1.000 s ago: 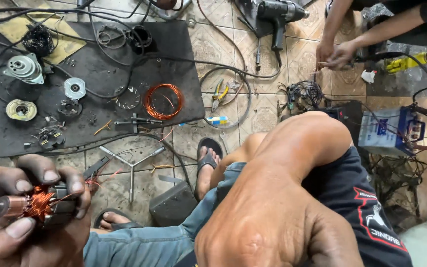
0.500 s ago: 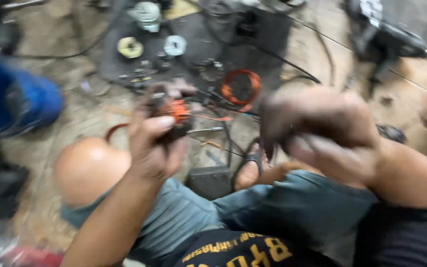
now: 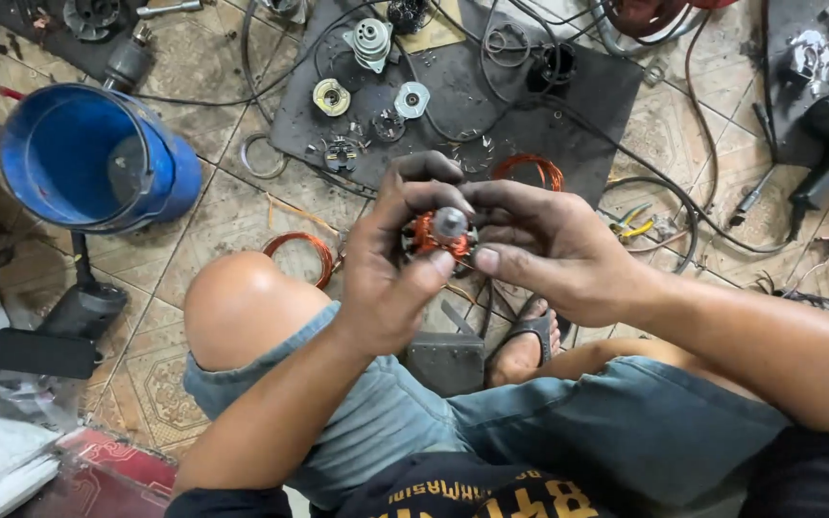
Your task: Manually winding and securing copper wire coils onto a motor armature for repair.
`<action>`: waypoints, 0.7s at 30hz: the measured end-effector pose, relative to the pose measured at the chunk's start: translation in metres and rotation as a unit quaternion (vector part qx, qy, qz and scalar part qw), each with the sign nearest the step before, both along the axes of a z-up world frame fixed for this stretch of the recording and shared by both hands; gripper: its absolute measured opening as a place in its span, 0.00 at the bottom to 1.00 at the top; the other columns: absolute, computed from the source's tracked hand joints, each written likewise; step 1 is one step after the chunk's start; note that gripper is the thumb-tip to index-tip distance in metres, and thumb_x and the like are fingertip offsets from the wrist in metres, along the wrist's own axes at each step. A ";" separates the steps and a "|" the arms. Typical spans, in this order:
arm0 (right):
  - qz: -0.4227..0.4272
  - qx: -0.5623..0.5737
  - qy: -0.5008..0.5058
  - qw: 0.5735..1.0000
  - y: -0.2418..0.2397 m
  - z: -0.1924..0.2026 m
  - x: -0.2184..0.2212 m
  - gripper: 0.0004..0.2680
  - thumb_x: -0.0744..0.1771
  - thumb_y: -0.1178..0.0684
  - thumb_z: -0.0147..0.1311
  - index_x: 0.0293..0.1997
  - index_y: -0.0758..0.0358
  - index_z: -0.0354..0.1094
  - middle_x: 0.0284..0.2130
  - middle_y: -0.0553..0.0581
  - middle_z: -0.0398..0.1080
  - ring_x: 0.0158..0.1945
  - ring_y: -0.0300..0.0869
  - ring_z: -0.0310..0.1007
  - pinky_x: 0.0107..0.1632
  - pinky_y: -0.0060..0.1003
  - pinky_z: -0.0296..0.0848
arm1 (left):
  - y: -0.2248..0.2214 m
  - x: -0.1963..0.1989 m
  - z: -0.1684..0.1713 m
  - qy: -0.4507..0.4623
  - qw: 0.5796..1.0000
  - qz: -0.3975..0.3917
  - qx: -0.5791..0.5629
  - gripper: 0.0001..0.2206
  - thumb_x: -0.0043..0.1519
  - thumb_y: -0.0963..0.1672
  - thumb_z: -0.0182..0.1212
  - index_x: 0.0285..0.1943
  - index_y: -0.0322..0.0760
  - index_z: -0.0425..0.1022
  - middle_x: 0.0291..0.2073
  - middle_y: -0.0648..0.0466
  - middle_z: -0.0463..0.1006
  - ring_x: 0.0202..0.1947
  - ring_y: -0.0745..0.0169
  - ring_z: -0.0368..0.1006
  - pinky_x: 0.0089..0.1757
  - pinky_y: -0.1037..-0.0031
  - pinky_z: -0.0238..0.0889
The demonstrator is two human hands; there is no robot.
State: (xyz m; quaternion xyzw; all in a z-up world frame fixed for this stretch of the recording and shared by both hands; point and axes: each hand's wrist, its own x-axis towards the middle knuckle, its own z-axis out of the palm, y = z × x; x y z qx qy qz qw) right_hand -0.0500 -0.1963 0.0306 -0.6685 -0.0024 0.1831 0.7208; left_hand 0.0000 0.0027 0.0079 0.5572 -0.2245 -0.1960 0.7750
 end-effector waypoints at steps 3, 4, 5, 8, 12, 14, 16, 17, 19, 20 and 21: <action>-0.018 0.073 0.029 0.997 -0.004 -0.005 -0.004 0.20 0.66 0.65 0.53 0.67 0.72 0.58 0.52 0.60 0.72 0.51 0.38 0.73 0.52 0.28 0.73 | -0.004 -0.003 0.005 -0.101 0.993 0.027 0.053 0.15 0.58 0.43 0.52 0.54 0.40 0.69 0.59 0.47 0.65 0.58 0.54 0.65 0.59 0.64 0.61; -0.020 0.077 0.034 0.996 -0.006 -0.006 -0.006 0.21 0.66 0.65 0.53 0.69 0.72 0.57 0.53 0.61 0.72 0.52 0.38 0.72 0.52 0.28 0.73 | -0.005 -0.003 0.006 -0.115 0.991 0.030 0.056 0.18 0.57 0.43 0.51 0.57 0.37 0.67 0.58 0.46 0.66 0.57 0.53 0.66 0.59 0.64 0.63; -0.022 0.082 0.040 0.996 -0.008 -0.008 -0.007 0.22 0.66 0.65 0.53 0.71 0.73 0.56 0.54 0.61 0.72 0.53 0.38 0.72 0.52 0.28 0.73 | -0.005 -0.002 0.007 -0.128 0.990 0.033 0.058 0.21 0.56 0.43 0.51 0.59 0.33 0.66 0.57 0.44 0.67 0.55 0.51 0.68 0.58 0.64 0.65; -0.031 -0.004 -0.012 0.999 -0.004 -0.007 -0.010 0.20 0.66 0.63 0.54 0.67 0.75 0.58 0.52 0.62 0.72 0.50 0.37 0.73 0.50 0.28 0.74 | -0.003 -0.005 0.001 -0.076 0.996 0.009 0.042 0.23 0.59 0.42 0.48 0.66 0.32 0.61 0.54 0.45 0.73 0.50 0.56 0.72 0.55 0.67 0.69; -0.042 -0.077 -0.037 0.995 0.005 0.001 -0.004 0.19 0.67 0.62 0.54 0.66 0.72 0.58 0.52 0.60 0.71 0.44 0.35 0.71 0.44 0.26 0.73 | -0.001 -0.001 0.001 -0.038 0.998 0.002 0.051 0.24 0.60 0.41 0.46 0.68 0.32 0.59 0.57 0.46 0.70 0.53 0.58 0.69 0.58 0.68 0.65; -0.018 -0.121 -0.080 0.989 0.002 -0.003 -0.006 0.19 0.67 0.66 0.56 0.64 0.67 0.55 0.43 0.56 0.74 0.34 0.32 0.68 0.33 0.22 0.65 | 0.000 -0.002 -0.005 -0.025 0.997 -0.002 0.070 0.22 0.60 0.43 0.48 0.66 0.34 0.63 0.57 0.48 0.71 0.56 0.58 0.67 0.60 0.67 0.62; -0.015 -0.237 -0.161 0.958 -0.003 0.011 0.001 0.18 0.66 0.67 0.62 0.61 0.73 0.59 0.41 0.59 0.75 0.35 0.37 0.74 0.34 0.27 0.71 | 0.002 0.005 -0.006 -0.009 0.997 -0.003 0.081 0.21 0.60 0.43 0.48 0.63 0.32 0.65 0.52 0.50 0.72 0.50 0.61 0.67 0.56 0.70 0.63; 0.005 -0.350 -0.263 0.899 -0.005 0.017 0.005 0.17 0.65 0.68 0.68 0.57 0.78 0.62 0.38 0.62 0.76 0.37 0.43 0.80 0.36 0.33 0.75 | 0.003 0.008 -0.008 -0.018 0.996 0.007 0.087 0.19 0.59 0.43 0.49 0.60 0.31 0.67 0.46 0.51 0.73 0.45 0.63 0.66 0.51 0.74 0.64; 0.010 -0.346 -0.276 0.897 -0.022 0.014 -0.004 0.16 0.69 0.70 0.70 0.58 0.84 0.63 0.38 0.66 0.75 0.37 0.46 0.78 0.38 0.36 0.75 | 0.008 0.003 0.000 0.029 0.996 0.004 0.082 0.17 0.60 0.40 0.48 0.59 0.31 0.66 0.46 0.51 0.73 0.42 0.66 0.66 0.44 0.75 0.69; 0.012 -0.341 -0.319 0.884 -0.030 0.014 -0.001 0.15 0.73 0.72 0.71 0.60 0.90 0.63 0.39 0.70 0.75 0.37 0.50 0.76 0.39 0.39 0.74 | 0.010 0.008 0.005 0.045 0.996 0.013 0.074 0.16 0.60 0.36 0.46 0.58 0.32 0.66 0.47 0.51 0.72 0.39 0.68 0.65 0.38 0.76 0.74; 0.014 -0.342 -0.315 0.885 -0.046 0.008 -0.002 0.15 0.73 0.72 0.71 0.60 0.90 0.63 0.39 0.70 0.75 0.37 0.50 0.76 0.39 0.39 0.74 | 0.019 0.012 -0.003 0.050 0.996 0.012 0.073 0.16 0.60 0.36 0.46 0.58 0.32 0.66 0.47 0.51 0.72 0.39 0.68 0.65 0.38 0.76 0.74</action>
